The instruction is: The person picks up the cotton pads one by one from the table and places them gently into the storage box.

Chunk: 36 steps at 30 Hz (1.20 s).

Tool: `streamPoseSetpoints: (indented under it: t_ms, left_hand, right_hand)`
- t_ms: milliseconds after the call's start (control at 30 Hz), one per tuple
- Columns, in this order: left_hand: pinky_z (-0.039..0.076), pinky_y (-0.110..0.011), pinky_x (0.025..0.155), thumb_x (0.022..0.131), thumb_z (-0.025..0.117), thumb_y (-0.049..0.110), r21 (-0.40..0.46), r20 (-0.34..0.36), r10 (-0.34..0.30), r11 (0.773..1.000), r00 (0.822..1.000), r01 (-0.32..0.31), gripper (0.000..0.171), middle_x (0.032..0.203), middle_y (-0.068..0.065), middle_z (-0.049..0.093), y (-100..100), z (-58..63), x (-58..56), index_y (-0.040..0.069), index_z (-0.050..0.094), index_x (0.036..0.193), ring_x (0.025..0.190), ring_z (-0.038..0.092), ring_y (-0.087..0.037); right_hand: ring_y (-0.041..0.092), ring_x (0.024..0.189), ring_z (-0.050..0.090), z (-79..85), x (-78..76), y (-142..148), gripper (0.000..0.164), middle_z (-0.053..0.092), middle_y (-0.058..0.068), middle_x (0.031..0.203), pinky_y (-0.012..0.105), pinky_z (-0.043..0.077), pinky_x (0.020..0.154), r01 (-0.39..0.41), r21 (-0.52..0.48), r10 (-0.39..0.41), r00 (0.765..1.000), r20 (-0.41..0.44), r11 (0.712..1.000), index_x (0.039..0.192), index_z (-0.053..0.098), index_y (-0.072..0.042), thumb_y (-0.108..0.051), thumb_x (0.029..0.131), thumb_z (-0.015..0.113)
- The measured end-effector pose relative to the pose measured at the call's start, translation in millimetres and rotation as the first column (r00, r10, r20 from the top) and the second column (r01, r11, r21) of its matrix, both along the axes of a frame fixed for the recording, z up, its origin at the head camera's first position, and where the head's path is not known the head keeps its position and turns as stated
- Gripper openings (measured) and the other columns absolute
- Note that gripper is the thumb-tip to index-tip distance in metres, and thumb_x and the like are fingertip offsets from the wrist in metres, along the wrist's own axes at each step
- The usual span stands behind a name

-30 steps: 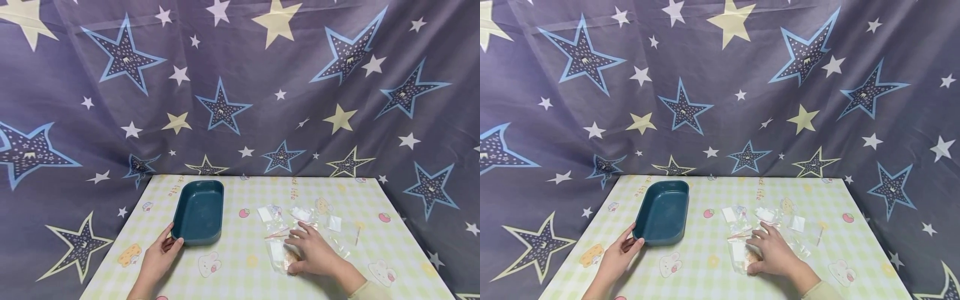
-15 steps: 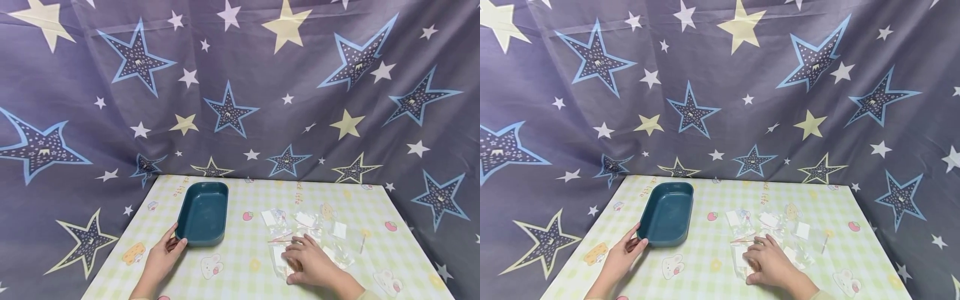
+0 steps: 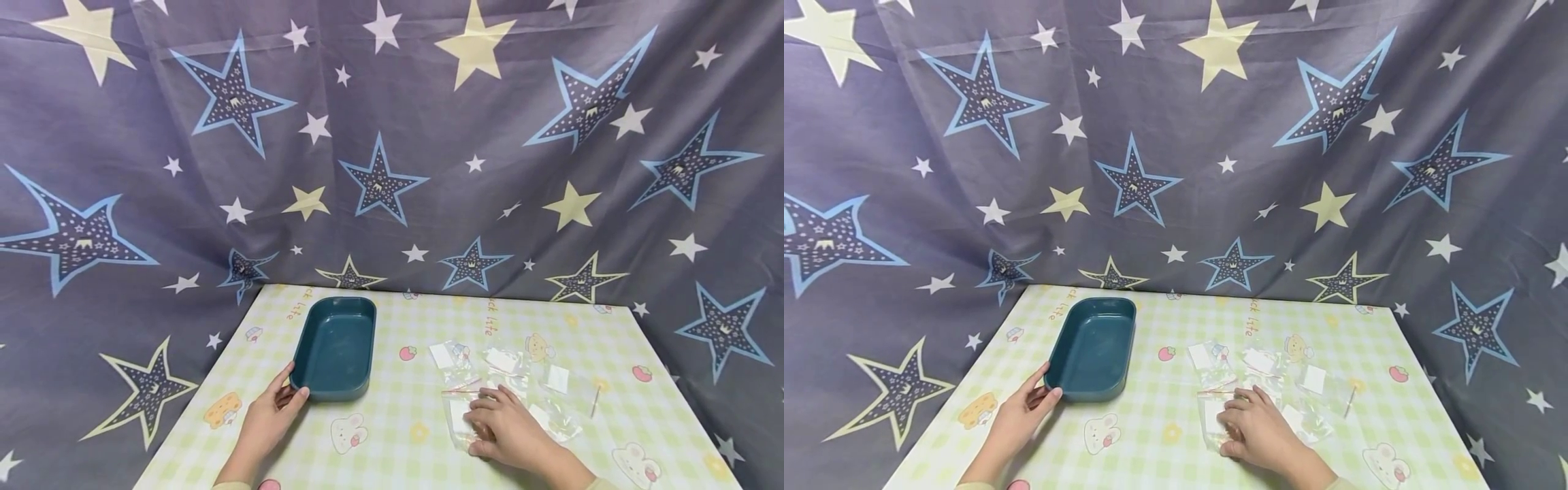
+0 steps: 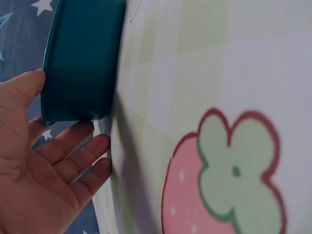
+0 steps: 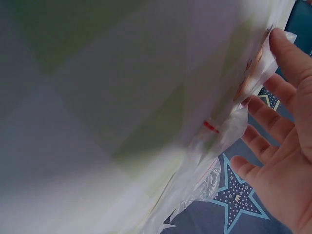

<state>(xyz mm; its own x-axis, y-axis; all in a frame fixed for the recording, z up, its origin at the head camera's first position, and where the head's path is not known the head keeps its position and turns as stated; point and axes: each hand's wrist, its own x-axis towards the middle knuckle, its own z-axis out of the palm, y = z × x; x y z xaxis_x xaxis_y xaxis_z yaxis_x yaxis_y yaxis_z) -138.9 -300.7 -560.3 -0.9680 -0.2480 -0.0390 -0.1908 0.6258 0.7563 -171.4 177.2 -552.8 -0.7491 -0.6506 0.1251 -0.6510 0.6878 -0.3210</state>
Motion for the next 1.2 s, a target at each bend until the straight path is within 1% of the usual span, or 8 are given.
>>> streamPoseSetpoints:
  t_ms: [100, 267, 433, 567, 700, 833, 1067, 1200]
  left_hand:
    - [0.055, -0.055, 0.112, 0.102, 0.066, 0.062, -0.006, 0.003, -0.001, 1.0, 1.0, 0.001, 0.083, 0.145, -0.022, 0.068, -0.4, -1.2, -0.7, 0.023, 0.037, 0.169, 0.129, 0.072, -0.035]
    - [0.054, -0.055, 0.112, 0.101, 0.065, 0.063, -0.004, 0.009, -0.001, 1.0, 1.0, 0.001, 0.084, 0.145, -0.023, 0.067, -0.6, -1.1, -0.6, 0.023, 0.037, 0.169, 0.129, 0.071, -0.036]
    - [0.053, -0.056, 0.113, 0.1, 0.065, 0.065, 0.006, 0.007, -0.001, 1.0, 1.0, 0.001, 0.084, 0.146, -0.021, 0.067, -1.6, -0.3, 0.4, 0.025, 0.036, 0.169, 0.131, 0.07, -0.036]
    - [0.054, -0.054, 0.113, 0.1, 0.067, 0.062, 0.036, -0.003, 0.008, 0.999, 1.0, -0.008, 0.083, 0.147, -0.02, 0.067, -1.4, -0.2, 0.7, 0.026, 0.037, 0.169, 0.133, 0.069, -0.036]
    - [0.055, -0.052, 0.112, 0.099, 0.069, 0.061, 0.07, 0.004, 0.013, 0.997, 1.0, -0.014, 0.083, 0.148, -0.019, 0.067, -1.6, -0.2, 1.5, 0.028, 0.038, 0.168, 0.135, 0.067, -0.036]
    - [0.056, -0.051, 0.112, 0.098, 0.07, 0.062, 0.073, 0.013, 0.014, 0.997, 1.0, -0.015, 0.083, 0.148, -0.019, 0.066, -1.1, -0.1, -0.4, 0.03, 0.039, 0.168, 0.137, 0.066, -0.036]
    - [0.054, -0.053, 0.114, 0.096, 0.069, 0.067, 0.091, 0.032, -0.002, 0.996, 0.999, 0.0, 0.086, 0.151, -0.022, 0.063, 0.0, 0.7, -3.4, 0.032, 0.039, 0.168, 0.14, 0.063, -0.037]
    - [0.052, -0.055, 0.115, 0.095, 0.069, 0.068, 0.088, 0.048, -0.004, 0.996, 0.999, 0.0, 0.088, 0.152, -0.024, 0.062, 1.9, 2.5, -3.4, 0.03, 0.038, 0.168, 0.141, 0.062, -0.038]
  right_hand:
    - [0.041, 0.135, 0.063, -0.3, 0.3, -1.0, 0.053, 0.077, 0.009, 0.131, 0.075, 0.04, 0.117, 0.01, -0.004, -0.01, 1.0, -0.01, 1.0, 0.122, 0.08, -0.015, -0.05, 0.084, 0.086]
    - [0.04, 0.132, 0.065, 0.2, 0.9, -4.2, 0.047, 0.077, 0.009, 0.129, 0.074, 0.042, 0.115, 0.019, -0.008, -0.019, 0.999, -0.028, 1.0, 0.119, 0.08, -0.013, -0.045, 0.085, 0.086]
    - [0.037, 0.126, 0.069, 3.3, 1.7, -8.6, 0.035, 0.079, 0.006, 0.124, 0.074, 0.044, 0.113, 0.028, -0.002, -0.029, 0.998, -0.051, 1.0, 0.115, 0.082, -0.015, -0.037, 0.087, 0.087]
    - [0.033, 0.122, 0.071, 2.8, 0.8, -10.7, 0.028, 0.08, 0.002, 0.119, 0.072, 0.046, 0.112, 0.046, -0.009, -0.046, 0.996, -0.071, 0.999, 0.111, 0.083, -0.018, -0.032, 0.087, 0.087]
    - [0.032, 0.12, 0.071, 1.7, 1.5, -11.1, 0.028, 0.081, 0.001, 0.118, 0.071, 0.047, 0.111, 0.062, -0.026, -0.063, 0.996, -0.062, 0.998, 0.11, 0.083, -0.02, -0.032, 0.086, 0.089]
    - [0.031, 0.12, 0.071, 1.6, 1.5, -8.9, 0.029, 0.081, 0.0, 0.118, 0.068, 0.048, 0.111, 0.073, -0.026, -0.074, 0.996, -0.047, 0.997, 0.113, 0.083, -0.02, -0.033, 0.087, 0.088]
    - [0.03, 0.119, 0.071, 2.4, 0.2, -6.8, 0.028, 0.081, -0.003, 0.118, 0.066, 0.049, 0.111, 0.077, -0.04, -0.079, 0.996, -0.048, 0.996, 0.113, 0.083, -0.021, -0.034, 0.088, 0.087]
    - [0.029, 0.118, 0.072, 1.8, 0.2, -6.2, 0.028, 0.081, -0.004, 0.118, 0.063, 0.051, 0.11, 0.066, -0.045, -0.069, 0.996, -0.053, 0.997, 0.113, 0.082, -0.02, -0.033, 0.089, 0.086]
